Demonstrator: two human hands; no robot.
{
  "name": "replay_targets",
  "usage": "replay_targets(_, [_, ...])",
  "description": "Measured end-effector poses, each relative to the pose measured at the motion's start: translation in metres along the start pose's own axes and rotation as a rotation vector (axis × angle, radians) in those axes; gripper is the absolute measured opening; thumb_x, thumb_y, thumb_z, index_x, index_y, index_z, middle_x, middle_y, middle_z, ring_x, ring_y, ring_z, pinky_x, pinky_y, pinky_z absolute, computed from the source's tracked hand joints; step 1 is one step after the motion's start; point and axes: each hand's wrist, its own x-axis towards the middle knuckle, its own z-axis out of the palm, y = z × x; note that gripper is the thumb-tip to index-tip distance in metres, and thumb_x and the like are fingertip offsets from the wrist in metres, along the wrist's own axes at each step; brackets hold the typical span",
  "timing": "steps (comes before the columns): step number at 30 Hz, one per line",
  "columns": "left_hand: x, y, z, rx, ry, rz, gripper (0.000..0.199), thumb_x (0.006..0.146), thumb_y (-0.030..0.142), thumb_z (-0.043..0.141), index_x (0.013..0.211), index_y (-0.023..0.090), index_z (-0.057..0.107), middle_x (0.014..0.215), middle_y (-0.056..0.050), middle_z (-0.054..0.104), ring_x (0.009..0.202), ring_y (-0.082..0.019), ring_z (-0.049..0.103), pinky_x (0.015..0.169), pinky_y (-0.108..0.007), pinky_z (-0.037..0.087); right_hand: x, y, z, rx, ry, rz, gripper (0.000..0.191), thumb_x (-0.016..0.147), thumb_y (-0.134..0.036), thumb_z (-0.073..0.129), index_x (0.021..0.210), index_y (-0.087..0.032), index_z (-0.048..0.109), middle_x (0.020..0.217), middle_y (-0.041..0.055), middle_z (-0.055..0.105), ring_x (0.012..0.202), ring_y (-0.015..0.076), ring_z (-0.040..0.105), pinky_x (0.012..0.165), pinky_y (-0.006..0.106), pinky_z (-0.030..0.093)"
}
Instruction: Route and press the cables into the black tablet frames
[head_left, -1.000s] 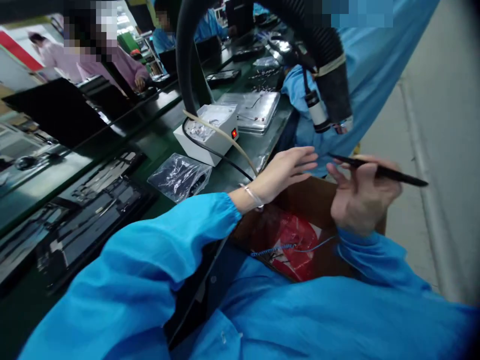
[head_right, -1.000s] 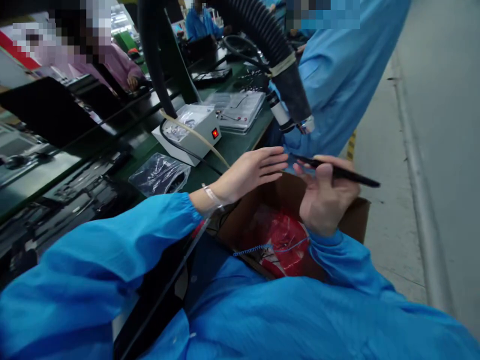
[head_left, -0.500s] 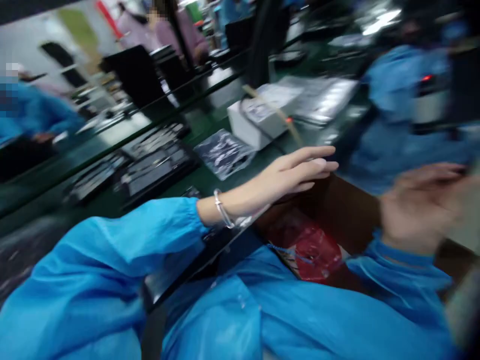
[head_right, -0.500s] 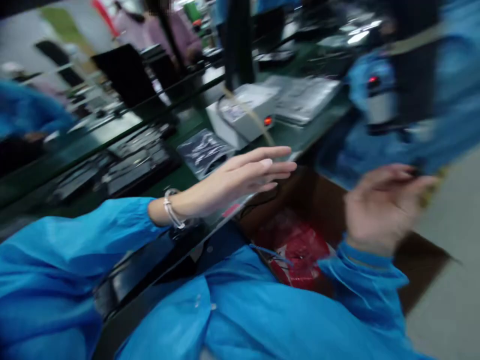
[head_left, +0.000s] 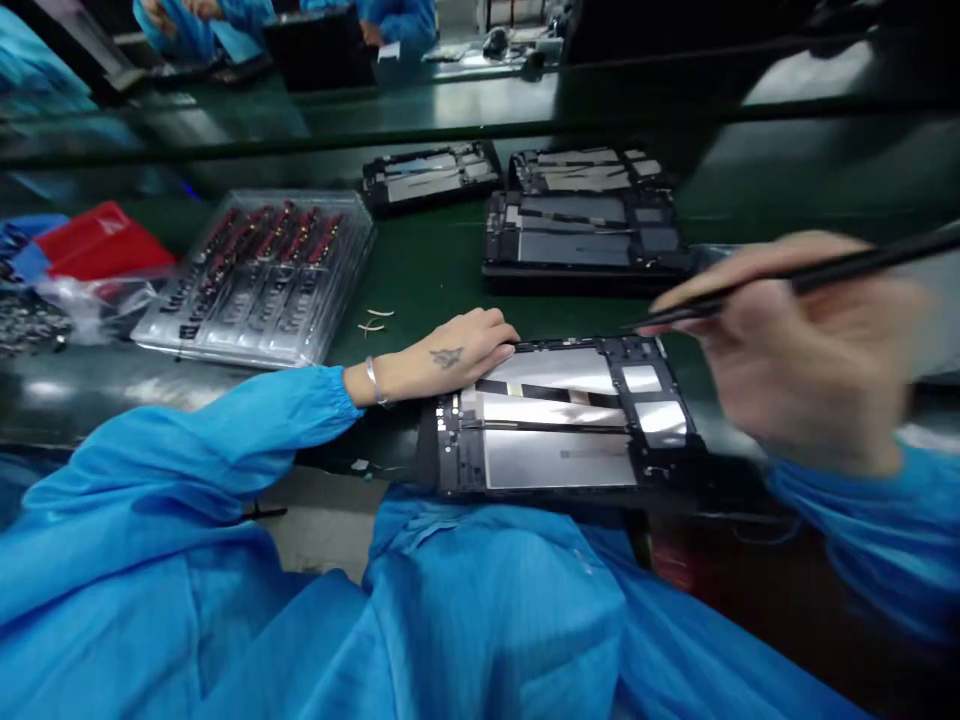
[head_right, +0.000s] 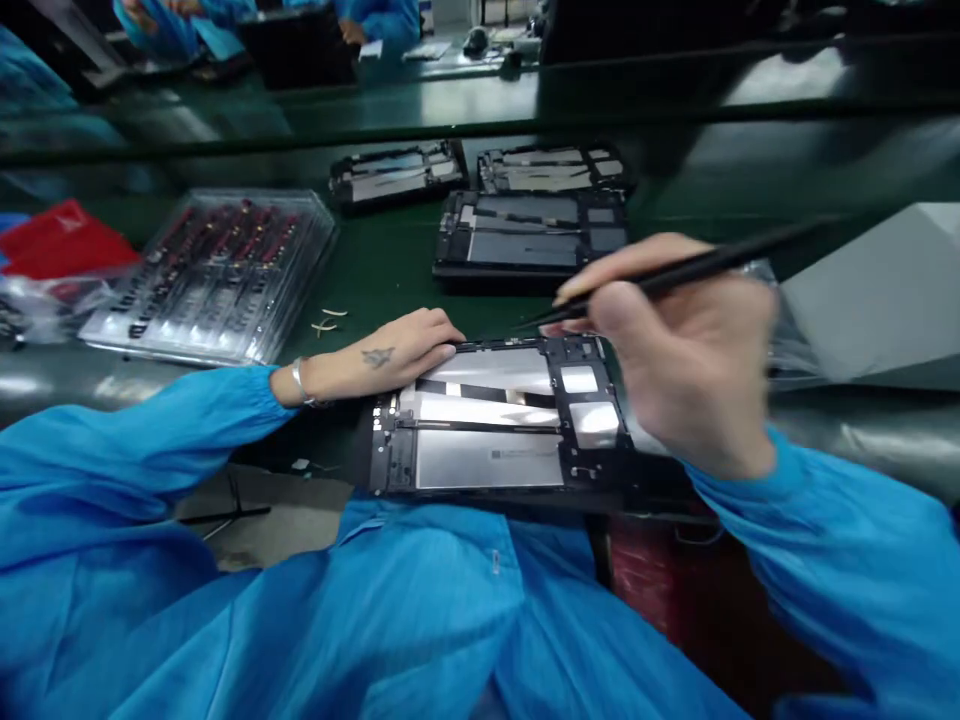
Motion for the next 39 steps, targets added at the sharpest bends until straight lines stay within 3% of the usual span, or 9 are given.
replay_targets(4, [0.000, -0.007, 0.008, -0.069, 0.059, 0.112, 0.039, 0.110, 0.031, 0.032, 0.125, 0.011, 0.062, 0.116, -0.013, 0.060, 0.104, -0.023, 0.056, 0.096, -0.036, 0.047, 0.026, 0.032, 0.028, -0.142, -0.174, 0.086, 0.012, 0.094, -0.035, 0.075, 0.093, -0.023, 0.077, 0.089, 0.0010, 0.071, 0.078, 0.0159, 0.072, 0.076, 0.029, 0.064])
replay_targets(8, [-0.001, -0.014, 0.002, -0.138, 0.022, 0.222, 0.037, 0.111, 0.031, 0.032, 0.124, 0.013, 0.061, 0.117, -0.013, 0.061, 0.107, -0.023, 0.056, 0.098, -0.034, 0.046, 0.020, 0.050, 0.023, -0.302, -0.201, 0.170, 0.013, 0.096, -0.039, 0.072, 0.094, -0.027, 0.077, 0.093, 0.0003, 0.073, 0.083, 0.0174, 0.072, 0.076, 0.030, 0.062])
replay_targets(13, [-0.008, -0.009, 0.000, -0.122, -0.007, 0.234, 0.034, 0.110, 0.027, 0.032, 0.124, 0.013, 0.060, 0.116, -0.013, 0.059, 0.104, -0.023, 0.055, 0.093, -0.033, 0.046, 0.013, 0.041, 0.020, -0.338, -0.288, 0.276, 0.020, 0.095, -0.044, 0.072, 0.093, -0.024, 0.075, 0.091, 0.0017, 0.073, 0.080, 0.0196, 0.073, 0.072, 0.031, 0.062])
replay_targets(21, [-0.014, -0.001, -0.004, -0.103, -0.023, 0.189, 0.037, 0.110, 0.026, 0.028, 0.119, 0.011, 0.061, 0.112, -0.013, 0.057, 0.098, -0.022, 0.052, 0.089, -0.034, 0.045, 0.013, 0.032, 0.020, -0.500, -0.332, 0.181, 0.021, 0.095, -0.046, 0.069, 0.090, -0.027, 0.076, 0.092, 0.0026, 0.074, 0.080, 0.0214, 0.070, 0.057, 0.031, 0.053])
replay_targets(31, [-0.015, -0.004, 0.003, -0.109, 0.018, 0.177, 0.036, 0.111, 0.029, 0.030, 0.118, 0.013, 0.062, 0.111, -0.012, 0.059, 0.099, -0.022, 0.054, 0.087, -0.033, 0.045, 0.015, 0.031, 0.024, -0.507, -0.368, 0.176, 0.023, 0.095, -0.047, 0.069, 0.091, -0.025, 0.076, 0.094, 0.0039, 0.074, 0.084, 0.0211, 0.069, 0.063, 0.030, 0.054])
replay_targets(39, [-0.014, -0.003, 0.002, -0.101, 0.010, 0.176, 0.037, 0.111, 0.029, 0.030, 0.119, 0.013, 0.062, 0.111, -0.011, 0.059, 0.099, -0.022, 0.054, 0.088, -0.033, 0.045, 0.014, 0.030, 0.024, -0.496, -0.345, 0.207, 0.026, 0.093, -0.051, 0.071, 0.092, -0.026, 0.076, 0.093, 0.0041, 0.074, 0.080, 0.0205, 0.070, 0.058, 0.029, 0.055])
